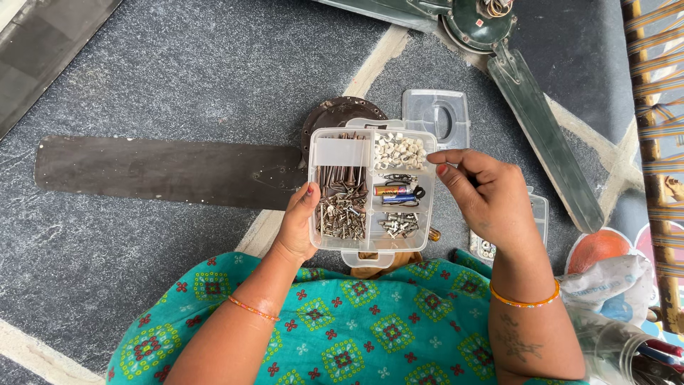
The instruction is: The person selects screws from a compartmentalized box and attaches a fan blade to the fan motor housing using a screwdriver. The person is sitting on the floor with fan parts and tools nearby.
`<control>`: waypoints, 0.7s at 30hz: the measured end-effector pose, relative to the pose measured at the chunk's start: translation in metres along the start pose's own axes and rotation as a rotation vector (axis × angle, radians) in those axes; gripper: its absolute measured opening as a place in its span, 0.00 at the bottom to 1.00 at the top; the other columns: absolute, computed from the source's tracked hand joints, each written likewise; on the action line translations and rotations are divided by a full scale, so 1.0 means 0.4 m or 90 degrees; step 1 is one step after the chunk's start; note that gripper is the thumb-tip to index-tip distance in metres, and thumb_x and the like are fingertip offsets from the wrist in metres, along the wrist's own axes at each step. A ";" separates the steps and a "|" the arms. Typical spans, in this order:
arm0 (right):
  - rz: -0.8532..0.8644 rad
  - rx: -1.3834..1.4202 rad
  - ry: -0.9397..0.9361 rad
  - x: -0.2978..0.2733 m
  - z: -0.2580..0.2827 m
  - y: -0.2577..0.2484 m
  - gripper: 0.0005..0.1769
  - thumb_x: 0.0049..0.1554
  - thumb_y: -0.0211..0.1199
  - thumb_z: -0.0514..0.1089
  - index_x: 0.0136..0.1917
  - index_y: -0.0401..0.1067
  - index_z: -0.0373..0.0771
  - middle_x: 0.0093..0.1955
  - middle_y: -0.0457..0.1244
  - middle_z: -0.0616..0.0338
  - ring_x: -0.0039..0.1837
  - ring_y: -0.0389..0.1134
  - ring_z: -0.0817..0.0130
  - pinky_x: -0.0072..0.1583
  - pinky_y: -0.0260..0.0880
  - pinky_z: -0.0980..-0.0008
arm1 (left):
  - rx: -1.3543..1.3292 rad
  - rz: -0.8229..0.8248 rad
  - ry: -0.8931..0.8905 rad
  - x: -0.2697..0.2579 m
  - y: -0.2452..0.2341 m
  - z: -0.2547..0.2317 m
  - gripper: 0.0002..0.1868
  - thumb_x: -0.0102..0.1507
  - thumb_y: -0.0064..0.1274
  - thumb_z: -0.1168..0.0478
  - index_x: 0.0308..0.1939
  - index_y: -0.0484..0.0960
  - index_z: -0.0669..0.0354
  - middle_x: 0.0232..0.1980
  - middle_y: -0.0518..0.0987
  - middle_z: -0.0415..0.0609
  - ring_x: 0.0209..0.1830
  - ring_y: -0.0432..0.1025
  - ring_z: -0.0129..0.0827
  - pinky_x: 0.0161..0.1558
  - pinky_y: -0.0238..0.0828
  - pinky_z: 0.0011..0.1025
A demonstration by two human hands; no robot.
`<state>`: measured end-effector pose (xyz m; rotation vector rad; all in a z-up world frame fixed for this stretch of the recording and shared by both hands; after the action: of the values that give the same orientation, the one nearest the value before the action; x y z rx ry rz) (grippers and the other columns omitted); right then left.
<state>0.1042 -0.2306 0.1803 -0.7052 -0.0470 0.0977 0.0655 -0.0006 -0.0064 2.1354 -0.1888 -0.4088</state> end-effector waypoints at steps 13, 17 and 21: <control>-0.017 0.000 -0.013 -0.001 -0.001 -0.019 0.10 0.62 0.64 0.38 0.56 0.79 0.36 0.31 0.62 0.66 0.35 0.54 0.84 0.36 0.56 0.77 | 0.005 0.018 0.003 -0.002 0.023 -0.020 0.34 0.66 0.55 0.45 0.67 0.71 0.66 0.60 0.79 0.54 0.57 0.76 0.38 0.59 0.75 0.39; -0.006 0.014 -0.020 -0.001 0.007 -0.004 0.10 0.62 0.64 0.39 0.56 0.79 0.37 0.29 0.61 0.67 0.34 0.55 0.85 0.36 0.57 0.77 | -0.009 0.015 0.005 -0.002 0.011 -0.016 0.33 0.68 0.55 0.45 0.67 0.71 0.67 0.59 0.79 0.54 0.57 0.76 0.39 0.59 0.75 0.41; 0.003 -0.005 -0.012 0.000 0.006 0.004 0.10 0.61 0.65 0.40 0.55 0.80 0.37 0.26 0.57 0.67 0.32 0.52 0.84 0.33 0.54 0.75 | -0.011 0.019 0.005 0.000 0.006 -0.013 0.33 0.68 0.54 0.44 0.67 0.71 0.67 0.59 0.79 0.55 0.56 0.76 0.40 0.59 0.75 0.41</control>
<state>0.1040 -0.2277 0.1812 -0.7125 -0.0641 0.1094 0.0674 0.0022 -0.0017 2.1138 -0.2120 -0.3831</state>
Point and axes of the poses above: each hand's wrist, its own x-axis towards the middle knuckle, its own y-axis out of the palm, z = x × y, the point moved 7 cm from there along x, towards the middle knuckle
